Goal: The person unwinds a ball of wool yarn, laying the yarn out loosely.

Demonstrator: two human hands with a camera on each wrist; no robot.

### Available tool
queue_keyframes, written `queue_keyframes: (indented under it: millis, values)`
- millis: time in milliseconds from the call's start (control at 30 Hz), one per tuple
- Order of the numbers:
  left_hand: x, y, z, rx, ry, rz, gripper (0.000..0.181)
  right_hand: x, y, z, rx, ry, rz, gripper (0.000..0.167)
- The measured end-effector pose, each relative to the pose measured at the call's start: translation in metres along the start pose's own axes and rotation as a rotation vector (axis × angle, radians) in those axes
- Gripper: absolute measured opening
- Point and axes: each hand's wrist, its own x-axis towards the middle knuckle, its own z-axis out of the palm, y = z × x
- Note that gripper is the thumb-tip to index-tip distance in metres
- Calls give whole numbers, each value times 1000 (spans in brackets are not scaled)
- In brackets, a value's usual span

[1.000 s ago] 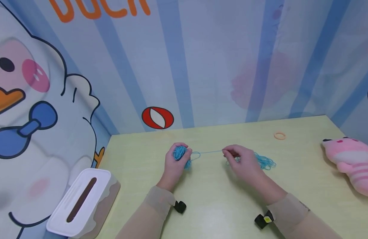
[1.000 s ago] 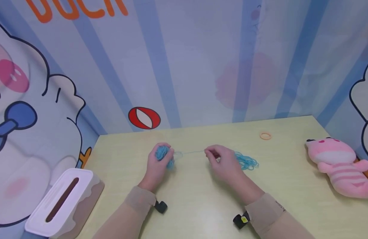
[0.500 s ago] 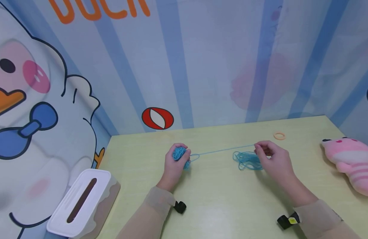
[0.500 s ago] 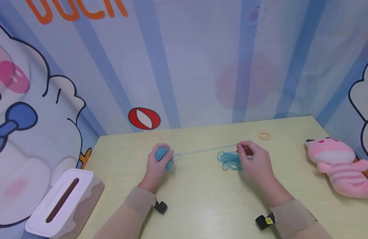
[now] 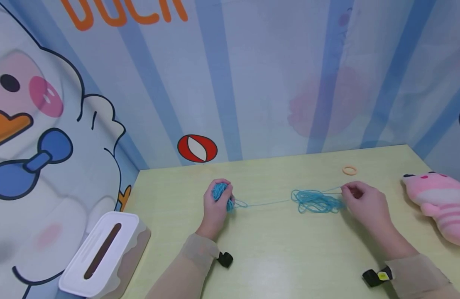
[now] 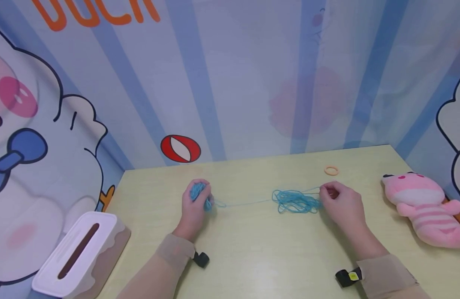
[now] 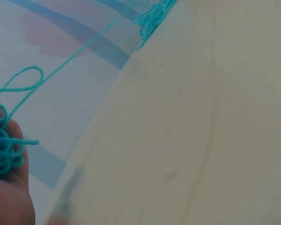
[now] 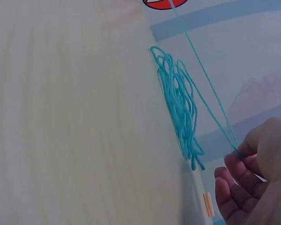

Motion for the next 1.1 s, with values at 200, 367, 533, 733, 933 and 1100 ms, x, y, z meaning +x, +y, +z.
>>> queue_keyframes:
  millis: [200,367,533,733,933,1100]
  values:
    - [0,0,0,8,28,-5,29,1,6,-4,-78,-90,42,43]
    - [0,0,0,-5,-12,-31,30,0,1,1,-100,-133,4,38]
    - [0,1,1,1,-45,-42,36,-5,-30,23,65,71,-136,27]
    - [-1,2,2,12,-75,-49,39,-19,-83,67,164,-34,-348,27]
    - [-1,1,2,48,-90,-20,35,-28,-126,111,94,-304,-396,51]
    - [-2,3,2,43,-121,24,44,-30,-143,132,80,-352,-335,40]
